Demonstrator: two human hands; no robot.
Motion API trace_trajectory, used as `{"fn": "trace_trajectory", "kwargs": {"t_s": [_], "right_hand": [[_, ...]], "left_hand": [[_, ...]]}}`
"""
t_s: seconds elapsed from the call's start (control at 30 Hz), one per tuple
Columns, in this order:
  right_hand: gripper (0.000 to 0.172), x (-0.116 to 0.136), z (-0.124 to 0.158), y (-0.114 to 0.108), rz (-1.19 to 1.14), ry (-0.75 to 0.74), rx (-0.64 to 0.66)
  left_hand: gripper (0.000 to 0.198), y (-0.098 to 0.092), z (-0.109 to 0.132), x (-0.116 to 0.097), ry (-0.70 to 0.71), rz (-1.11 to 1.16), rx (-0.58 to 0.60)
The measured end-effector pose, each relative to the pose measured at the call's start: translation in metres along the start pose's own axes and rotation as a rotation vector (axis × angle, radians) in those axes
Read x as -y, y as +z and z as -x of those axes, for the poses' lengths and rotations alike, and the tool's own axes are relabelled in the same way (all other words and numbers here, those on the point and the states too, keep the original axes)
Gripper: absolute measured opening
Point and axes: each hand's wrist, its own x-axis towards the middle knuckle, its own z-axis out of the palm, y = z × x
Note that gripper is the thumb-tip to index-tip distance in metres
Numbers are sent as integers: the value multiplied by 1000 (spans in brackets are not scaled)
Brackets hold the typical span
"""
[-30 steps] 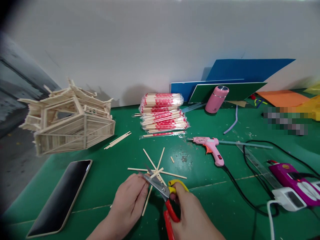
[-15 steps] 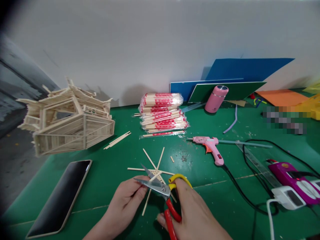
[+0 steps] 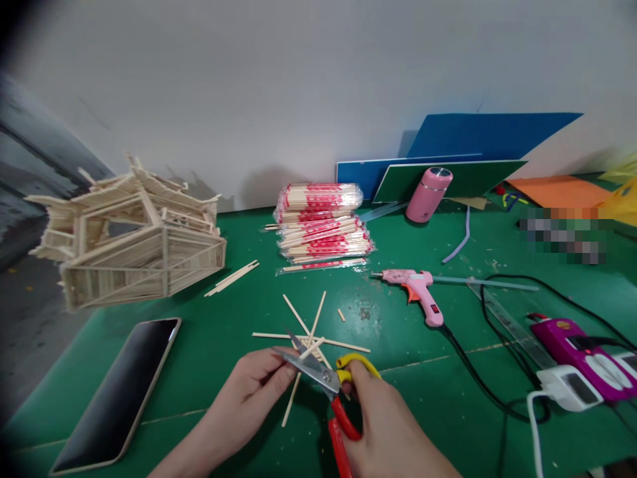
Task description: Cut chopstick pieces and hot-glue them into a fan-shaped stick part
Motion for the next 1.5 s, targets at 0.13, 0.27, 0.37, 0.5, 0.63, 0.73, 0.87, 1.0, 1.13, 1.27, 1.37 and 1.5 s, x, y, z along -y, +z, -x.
{"fn": "trace_trajectory", "kwargs": {"t_s": [0.13,0.27,0.37,0.5,0.63,0.73,0.87,1.0,1.13,1.27,1.37,1.5], "right_hand": [[21,-2,-1,3,-5,12,-19],[34,-9,2,3,49,24,-12],[50,-12,6,0,85,47,-23],[55,-10,6,-4,120,55,2],[48,-7,5,-6,128,3,7],[42,-7,4,-5,120,-10,-11],[33,-5,3,-6,106,-22,3],[27,-4,3,-6,91,-36,15],[19,-6,4,-1,56,-27,18],[18,-6,2,2,1,1,17],[21,-5,2,2,-18,22,3],[35,-6,8,1,-37,49,-9]], "left_hand": [[24,15,5,8,187,-342,-322],[23,17,7,11,290,-362,-305],[22,9,5,7,201,-161,-180],[23,0,3,2,76,70,-73],[18,-4,2,0,-104,280,31],[14,-5,1,1,-176,500,82],[18,-6,0,5,-261,664,161],[21,-7,0,10,-331,730,208],[21,-5,-1,14,-353,806,228],[21,2,-1,12,-334,646,126],[19,6,3,4,-184,351,-56],[22,7,9,-10,4,82,-72]]}}
